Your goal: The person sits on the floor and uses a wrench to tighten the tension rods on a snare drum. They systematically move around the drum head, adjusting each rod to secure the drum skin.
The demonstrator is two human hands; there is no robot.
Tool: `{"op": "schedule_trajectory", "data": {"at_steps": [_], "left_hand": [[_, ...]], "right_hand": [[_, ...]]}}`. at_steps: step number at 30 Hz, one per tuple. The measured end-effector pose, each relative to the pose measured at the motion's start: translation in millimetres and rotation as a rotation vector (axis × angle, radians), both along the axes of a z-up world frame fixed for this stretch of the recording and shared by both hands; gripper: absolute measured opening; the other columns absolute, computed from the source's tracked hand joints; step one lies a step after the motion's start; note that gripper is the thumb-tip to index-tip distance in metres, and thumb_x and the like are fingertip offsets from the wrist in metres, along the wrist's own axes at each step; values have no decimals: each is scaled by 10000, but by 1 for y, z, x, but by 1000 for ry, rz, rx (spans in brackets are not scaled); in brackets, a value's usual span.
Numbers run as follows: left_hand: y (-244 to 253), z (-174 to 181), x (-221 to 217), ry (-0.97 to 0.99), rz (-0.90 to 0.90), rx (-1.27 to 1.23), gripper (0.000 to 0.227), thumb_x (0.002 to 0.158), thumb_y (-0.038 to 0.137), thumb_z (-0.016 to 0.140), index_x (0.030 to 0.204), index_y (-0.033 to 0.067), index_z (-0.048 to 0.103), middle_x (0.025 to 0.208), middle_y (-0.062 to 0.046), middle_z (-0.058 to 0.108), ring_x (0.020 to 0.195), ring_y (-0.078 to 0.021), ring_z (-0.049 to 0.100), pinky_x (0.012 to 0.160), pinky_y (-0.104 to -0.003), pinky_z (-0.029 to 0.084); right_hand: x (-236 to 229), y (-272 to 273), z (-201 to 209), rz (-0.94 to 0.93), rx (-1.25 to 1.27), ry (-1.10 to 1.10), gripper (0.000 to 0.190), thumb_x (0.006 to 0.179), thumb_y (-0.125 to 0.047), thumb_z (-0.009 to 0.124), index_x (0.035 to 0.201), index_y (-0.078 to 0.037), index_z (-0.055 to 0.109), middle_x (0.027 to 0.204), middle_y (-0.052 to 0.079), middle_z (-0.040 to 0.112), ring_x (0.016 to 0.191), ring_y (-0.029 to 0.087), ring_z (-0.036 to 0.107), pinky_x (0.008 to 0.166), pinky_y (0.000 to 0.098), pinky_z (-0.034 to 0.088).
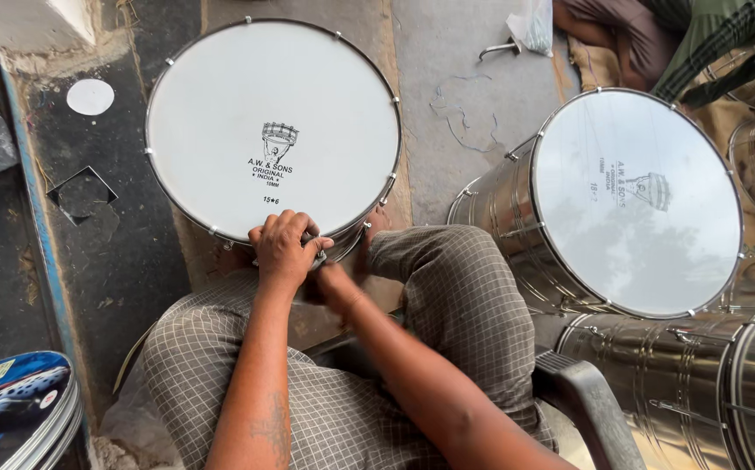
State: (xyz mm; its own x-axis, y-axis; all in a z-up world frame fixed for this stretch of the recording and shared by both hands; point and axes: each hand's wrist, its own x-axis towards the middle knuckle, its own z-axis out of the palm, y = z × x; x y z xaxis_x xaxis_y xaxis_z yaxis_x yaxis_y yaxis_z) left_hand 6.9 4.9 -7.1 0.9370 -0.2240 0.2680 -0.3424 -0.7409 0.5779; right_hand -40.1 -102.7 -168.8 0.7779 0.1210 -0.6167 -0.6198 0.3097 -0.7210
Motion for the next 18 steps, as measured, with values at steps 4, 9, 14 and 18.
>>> {"op": "schedule_trajectory", "data": {"at_steps": [4,9,14,18], "left_hand": [[0,-2,-2,0,5,14,371,705,424,875,837,149,663,864,43,655,922,-215,594,902,-439,348],[-1,4,-3,-58,20,-1,409,643,441,883,826,148,664,870,29,653,907,-231,592,879,-447,346],[3,2,2,84,-6,15,371,688,426,888,826,151,681,851,47,664,910,-216,599,892,-440,348],[0,5,4,90,-1,21,382,656,430,894,834,159,691,831,46,670,906,-201,607,903,-440,343]], "right_hand": [[42,-63,6,736,-977,-124,249,913,-256,691,1026,-47,767,861,141,762,747,239,734,658,388,567],[30,-65,22,508,-1334,-143,258,901,-274,727,1036,-55,752,986,184,734,876,328,688,719,447,544],[-6,-58,26,283,-647,80,236,966,-184,633,1113,1,636,938,197,750,754,286,748,647,418,595],[-13,-30,44,170,-108,182,203,963,-110,570,1141,-27,622,914,158,741,727,267,739,621,431,609]]}}
